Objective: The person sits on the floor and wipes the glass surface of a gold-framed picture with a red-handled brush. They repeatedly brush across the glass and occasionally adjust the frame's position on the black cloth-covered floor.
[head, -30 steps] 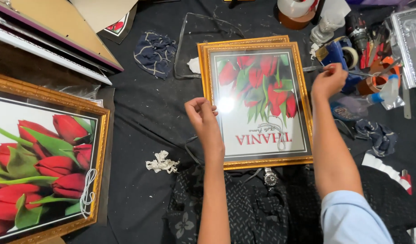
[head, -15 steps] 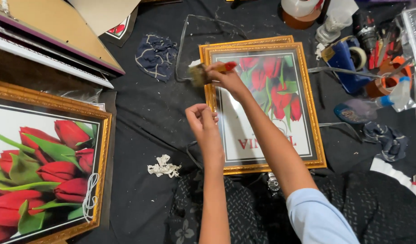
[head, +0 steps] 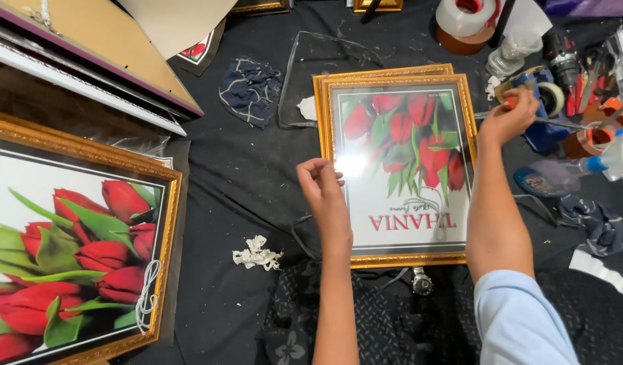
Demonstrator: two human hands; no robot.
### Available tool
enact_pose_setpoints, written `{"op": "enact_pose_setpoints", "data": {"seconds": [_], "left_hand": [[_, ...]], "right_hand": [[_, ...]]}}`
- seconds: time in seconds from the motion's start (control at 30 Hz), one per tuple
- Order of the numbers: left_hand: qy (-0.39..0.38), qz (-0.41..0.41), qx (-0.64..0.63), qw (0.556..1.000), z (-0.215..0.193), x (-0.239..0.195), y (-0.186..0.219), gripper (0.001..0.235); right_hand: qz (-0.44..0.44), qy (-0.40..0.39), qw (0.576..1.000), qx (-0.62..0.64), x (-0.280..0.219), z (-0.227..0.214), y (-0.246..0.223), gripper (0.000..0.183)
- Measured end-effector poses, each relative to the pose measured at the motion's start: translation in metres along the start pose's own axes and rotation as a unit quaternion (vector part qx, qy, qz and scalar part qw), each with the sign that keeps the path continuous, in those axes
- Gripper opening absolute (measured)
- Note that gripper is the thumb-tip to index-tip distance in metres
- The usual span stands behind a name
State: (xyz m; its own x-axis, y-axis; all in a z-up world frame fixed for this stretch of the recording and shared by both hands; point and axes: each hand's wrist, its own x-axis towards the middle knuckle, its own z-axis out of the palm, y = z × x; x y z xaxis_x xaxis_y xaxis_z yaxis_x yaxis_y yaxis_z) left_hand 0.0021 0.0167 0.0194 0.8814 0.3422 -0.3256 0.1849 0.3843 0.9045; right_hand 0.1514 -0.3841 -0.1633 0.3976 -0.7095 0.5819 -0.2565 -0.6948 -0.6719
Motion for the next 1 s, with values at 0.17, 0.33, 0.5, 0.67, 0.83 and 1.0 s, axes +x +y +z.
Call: {"op": "enact_pose_setpoints", "data": {"seconds": [0.17, 0.33, 0.5, 0.67, 0.83, 1.0], "left_hand": [[0.007, 0.004, 0.008, 1.0, 0.003, -0.003, 0.001, 0.013], [0.026, 0.008, 0.014, 1.0, 0.002, -0.002, 0.004, 0.015], [0.021, -0.006, 0.028, 0.999, 0.002, -0.005, 0.008, 0.014], [0.019, -0.005, 0.03, 0.999, 0.0, -0.002, 0.006, 0.014], [0.021, -0.001, 0.021, 1.0, 0.001, -0.002, 0.002, 0.014], [0.014, -0.005, 0.004, 1.0, 0.008, -0.008, 0.001, 0.014]], "right_hand": [[-0.08, -0.07, 0.992, -0.067, -0.029, 0.072, 0.011, 0.04], [-0.182, -0.216, 0.955, 0.093, -0.114, 0.106, -0.131, 0.034], [0.036, -0.55, 0.784, 0.286, -0.146, 0.086, -0.263, 0.019], [0.193, -0.438, 0.839, 0.26, -0.099, 0.105, -0.184, 0.046], [0.322, -0.197, 0.893, 0.244, -0.006, 0.117, 0.002, 0.061], [-0.09, -0.111, 0.974, -0.177, 0.036, 0.086, 0.044, 0.011]]}}
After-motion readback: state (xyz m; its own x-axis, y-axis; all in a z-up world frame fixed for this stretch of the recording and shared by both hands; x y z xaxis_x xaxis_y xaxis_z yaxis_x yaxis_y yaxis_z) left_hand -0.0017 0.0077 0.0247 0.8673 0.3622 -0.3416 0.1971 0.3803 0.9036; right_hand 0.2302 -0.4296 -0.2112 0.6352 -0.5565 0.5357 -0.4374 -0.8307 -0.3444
